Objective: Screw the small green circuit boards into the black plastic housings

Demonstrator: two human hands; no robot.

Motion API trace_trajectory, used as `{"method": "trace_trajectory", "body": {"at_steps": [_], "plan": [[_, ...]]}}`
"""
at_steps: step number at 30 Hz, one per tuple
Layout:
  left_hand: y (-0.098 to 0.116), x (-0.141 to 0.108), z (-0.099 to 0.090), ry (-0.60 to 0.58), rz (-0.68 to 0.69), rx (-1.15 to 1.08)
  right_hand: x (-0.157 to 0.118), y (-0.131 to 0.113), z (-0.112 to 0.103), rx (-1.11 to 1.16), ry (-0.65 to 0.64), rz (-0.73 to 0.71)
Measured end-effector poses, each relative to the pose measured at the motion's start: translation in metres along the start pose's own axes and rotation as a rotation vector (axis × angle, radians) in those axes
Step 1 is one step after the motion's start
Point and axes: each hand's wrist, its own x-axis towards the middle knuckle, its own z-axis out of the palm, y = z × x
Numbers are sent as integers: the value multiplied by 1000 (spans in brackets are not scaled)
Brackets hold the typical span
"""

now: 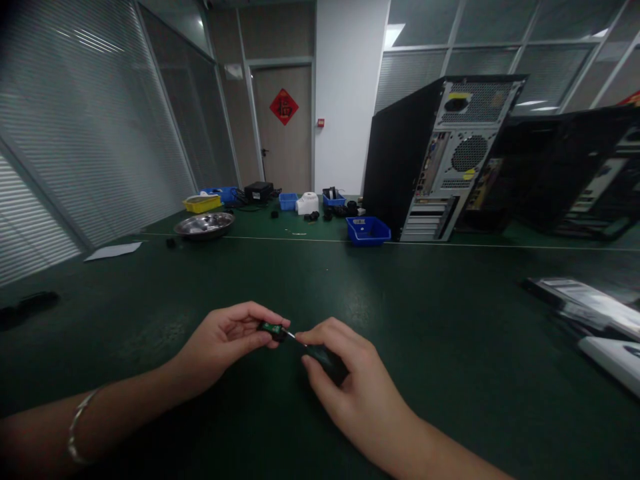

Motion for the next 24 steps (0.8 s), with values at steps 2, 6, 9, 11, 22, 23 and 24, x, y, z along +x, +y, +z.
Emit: {"method": "trace_trajectory", "body": {"at_steps": [2, 6, 9, 11, 22, 23, 24], "plan": [[0, -1, 1, -10, 0, 21, 0, 0, 1, 5, 4, -21], [1, -1, 1, -18, 4, 41, -1, 0, 2, 21, 2, -50], [3, 0, 1, -25, -8, 21, -1, -1, 2, 33, -2, -72], [3, 0, 1, -32, -22, -12, -1, -1, 2, 42, 0, -86], [2, 2, -1, 1, -12, -23, -2, -3, 2, 44, 20, -60], [2, 3, -2, 17, 3, -6, -2, -3, 1, 41, 28, -51], [1, 4, -3, 29, 17, 12, -2, -2, 0, 40, 38, -41]]}}
